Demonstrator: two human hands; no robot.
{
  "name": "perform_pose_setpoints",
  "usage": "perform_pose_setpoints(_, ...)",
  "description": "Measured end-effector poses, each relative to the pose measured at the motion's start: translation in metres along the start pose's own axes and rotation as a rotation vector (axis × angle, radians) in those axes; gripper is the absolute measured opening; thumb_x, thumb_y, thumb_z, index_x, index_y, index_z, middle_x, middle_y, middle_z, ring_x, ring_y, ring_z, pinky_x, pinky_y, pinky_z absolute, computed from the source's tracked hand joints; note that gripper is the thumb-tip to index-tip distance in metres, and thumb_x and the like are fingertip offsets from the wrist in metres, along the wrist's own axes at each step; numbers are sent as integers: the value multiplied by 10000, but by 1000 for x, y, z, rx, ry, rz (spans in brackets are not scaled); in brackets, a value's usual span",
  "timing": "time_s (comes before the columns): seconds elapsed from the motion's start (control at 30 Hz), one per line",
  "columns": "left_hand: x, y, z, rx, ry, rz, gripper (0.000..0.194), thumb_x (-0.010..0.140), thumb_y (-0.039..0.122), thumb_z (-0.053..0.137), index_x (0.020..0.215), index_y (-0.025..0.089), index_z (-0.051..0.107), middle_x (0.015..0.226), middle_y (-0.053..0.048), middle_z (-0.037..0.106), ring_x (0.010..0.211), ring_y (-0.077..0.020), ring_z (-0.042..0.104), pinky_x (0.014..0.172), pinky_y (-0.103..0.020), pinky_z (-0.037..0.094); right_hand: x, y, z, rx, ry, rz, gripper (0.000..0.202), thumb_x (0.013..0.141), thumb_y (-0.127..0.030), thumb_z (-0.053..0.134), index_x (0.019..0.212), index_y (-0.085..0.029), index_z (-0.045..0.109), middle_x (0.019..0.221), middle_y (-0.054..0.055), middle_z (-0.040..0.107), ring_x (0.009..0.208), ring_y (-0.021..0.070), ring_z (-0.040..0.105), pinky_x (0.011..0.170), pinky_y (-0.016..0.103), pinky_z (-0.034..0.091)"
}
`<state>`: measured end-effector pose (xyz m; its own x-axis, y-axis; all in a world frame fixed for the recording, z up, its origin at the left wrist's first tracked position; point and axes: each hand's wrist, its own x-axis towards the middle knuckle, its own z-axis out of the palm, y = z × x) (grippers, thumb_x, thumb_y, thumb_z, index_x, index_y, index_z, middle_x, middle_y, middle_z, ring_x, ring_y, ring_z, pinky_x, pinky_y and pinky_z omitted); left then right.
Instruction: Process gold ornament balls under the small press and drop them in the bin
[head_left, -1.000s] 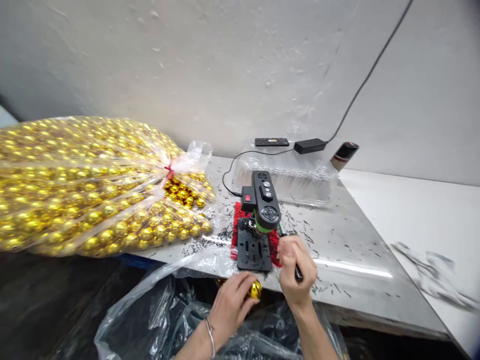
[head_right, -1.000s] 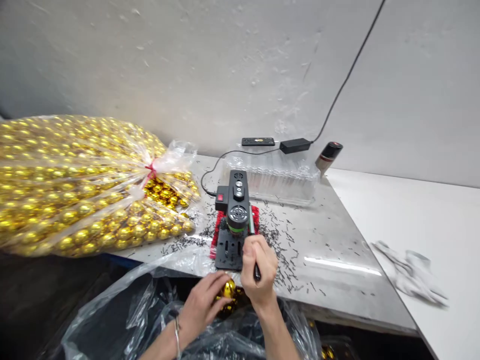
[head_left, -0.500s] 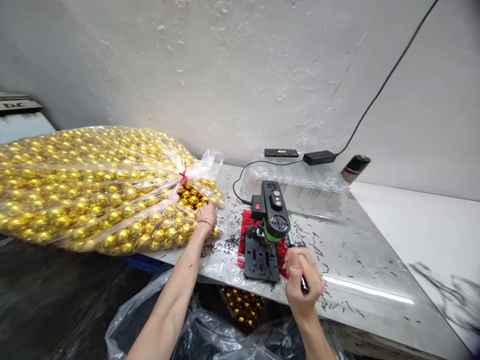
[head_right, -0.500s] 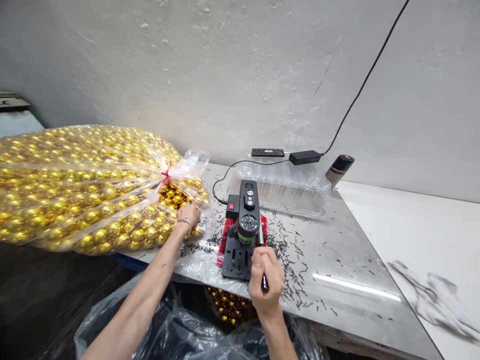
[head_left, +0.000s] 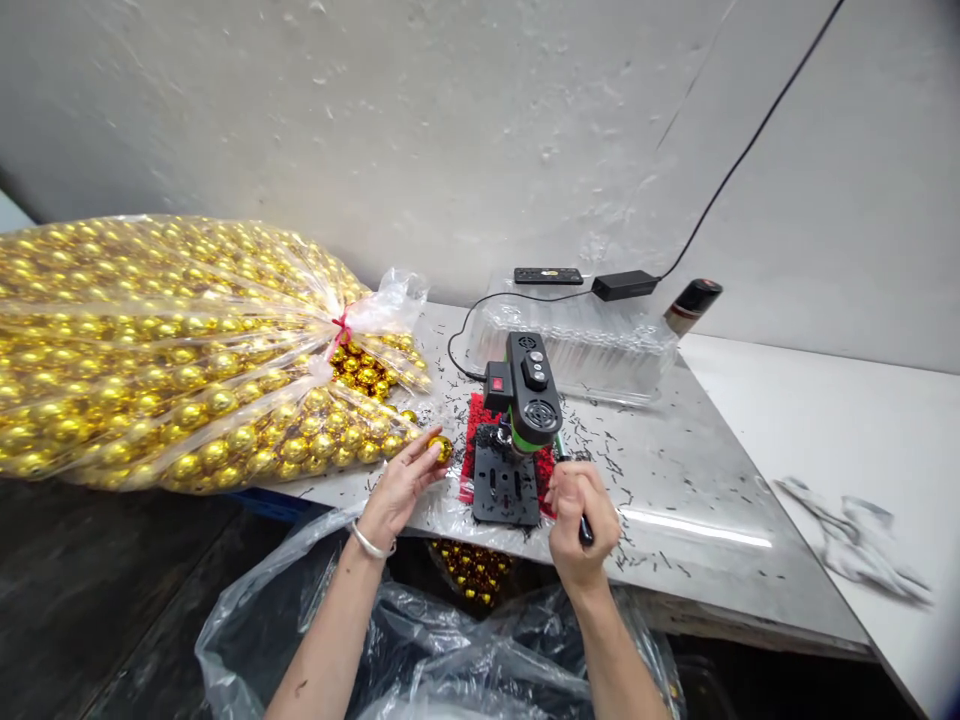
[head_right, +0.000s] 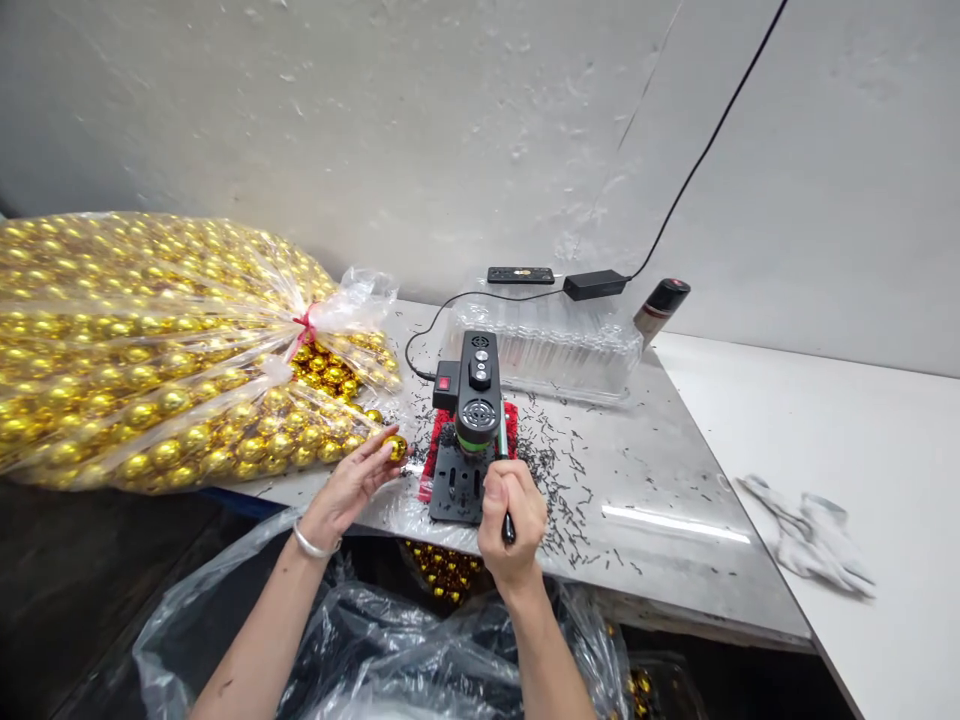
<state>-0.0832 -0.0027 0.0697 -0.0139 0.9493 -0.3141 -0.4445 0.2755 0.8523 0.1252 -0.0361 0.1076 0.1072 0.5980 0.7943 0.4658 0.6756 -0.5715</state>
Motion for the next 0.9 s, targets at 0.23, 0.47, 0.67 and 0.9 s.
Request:
perform_pose_setpoints(0.23,4,-51,37,425,-5,152,484,759,347,698,1203,163,642,1043,-83,715,887,-197,664,843,-323,507,2,-2,-3,-24,-43,3,248,891,-78,395,680,-196,450,693,12,500,643,130,492,575,271,381)
perform_pose_setpoints(0.47,15,-74,51,1022,41,544,330,804,285,647,1114,172,665,1030,-109,716,969,-257,644,893,-396,481,2,-2,-6,-43,-75,-21,218,884,-51,395,736,-191,471,715,13,509,676,127,507,602,270,404)
perform_pose_setpoints(0.67,14,-80,52,1148,21,745,301,826,278,649,1107,171,640,1086,-106,696,993,-251,624,905,-409,455,1,-1,-5,-37,-71,-40,245,878,-37,400,696,-195,448,714,16,508,700,127,516,607,268,405)
perform_pose_setpoints(0.9,22,-89,52,1114,12,769,303,839,370,634,1083,192,652,1057,-87,703,970,-244,616,898,-417,447,-5,2,-3,-8,-56,-30,262,895,-67,380,679,-200,443,686,14,501,697,137,524,604,276,421)
